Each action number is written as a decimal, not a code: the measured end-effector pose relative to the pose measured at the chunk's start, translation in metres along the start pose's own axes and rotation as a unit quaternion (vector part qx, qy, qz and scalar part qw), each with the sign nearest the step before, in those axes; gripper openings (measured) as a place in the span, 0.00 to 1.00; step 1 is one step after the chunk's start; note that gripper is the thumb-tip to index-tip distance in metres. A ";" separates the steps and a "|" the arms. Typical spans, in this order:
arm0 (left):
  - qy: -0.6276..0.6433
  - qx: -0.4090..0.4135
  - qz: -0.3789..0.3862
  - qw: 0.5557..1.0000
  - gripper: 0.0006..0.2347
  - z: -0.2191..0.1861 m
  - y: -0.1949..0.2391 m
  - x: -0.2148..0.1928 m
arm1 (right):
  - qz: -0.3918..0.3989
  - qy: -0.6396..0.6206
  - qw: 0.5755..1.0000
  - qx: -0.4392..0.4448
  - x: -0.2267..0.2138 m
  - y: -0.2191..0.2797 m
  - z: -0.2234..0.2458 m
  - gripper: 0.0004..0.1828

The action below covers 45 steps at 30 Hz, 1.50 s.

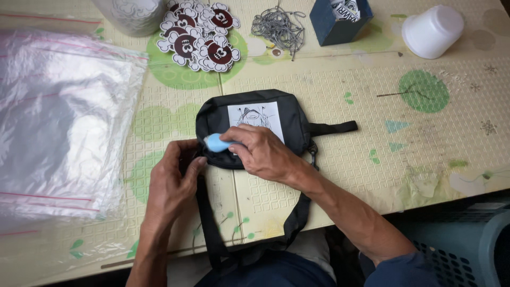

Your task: The person uses a light blue brush to clean the exterior of a black shoulder bag on a table. They scrub the main body, the zipper area, the strap, and the front logo patch. The bag is flipped over to clean both sides.

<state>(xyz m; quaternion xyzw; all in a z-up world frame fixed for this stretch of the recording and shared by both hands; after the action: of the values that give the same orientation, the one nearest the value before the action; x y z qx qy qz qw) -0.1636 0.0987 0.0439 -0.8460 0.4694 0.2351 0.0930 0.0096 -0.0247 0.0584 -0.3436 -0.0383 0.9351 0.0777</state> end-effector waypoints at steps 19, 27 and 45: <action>-0.014 0.021 0.006 1.000 0.11 0.012 -0.012 -0.003 | 0.034 0.284 0.958 -0.011 0.016 0.040 0.037 0.16; -0.043 0.034 -0.011 0.998 0.14 0.004 -0.009 0.001 | 0.160 0.360 0.819 0.416 -0.057 0.159 0.053 0.15; -0.327 0.242 0.065 0.911 0.08 -0.004 -0.017 0.030 | -0.310 0.441 0.792 0.286 -0.082 0.214 -0.088 0.07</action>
<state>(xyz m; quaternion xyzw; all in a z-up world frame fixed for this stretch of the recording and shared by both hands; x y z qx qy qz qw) -0.1348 0.0832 0.0320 -0.6407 0.5093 0.3836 0.4277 0.1029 -0.2483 0.0171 -0.6502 0.1652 0.5765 0.4666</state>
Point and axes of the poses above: each hand's wrist, its own y-axis away from the middle knuckle, its own x-axis out of the palm, z = x × y, the point moved 2 cm from there along -y, towards the middle knuckle, and after that the axes turned 10 degrees about z, right-handed, at the moved point
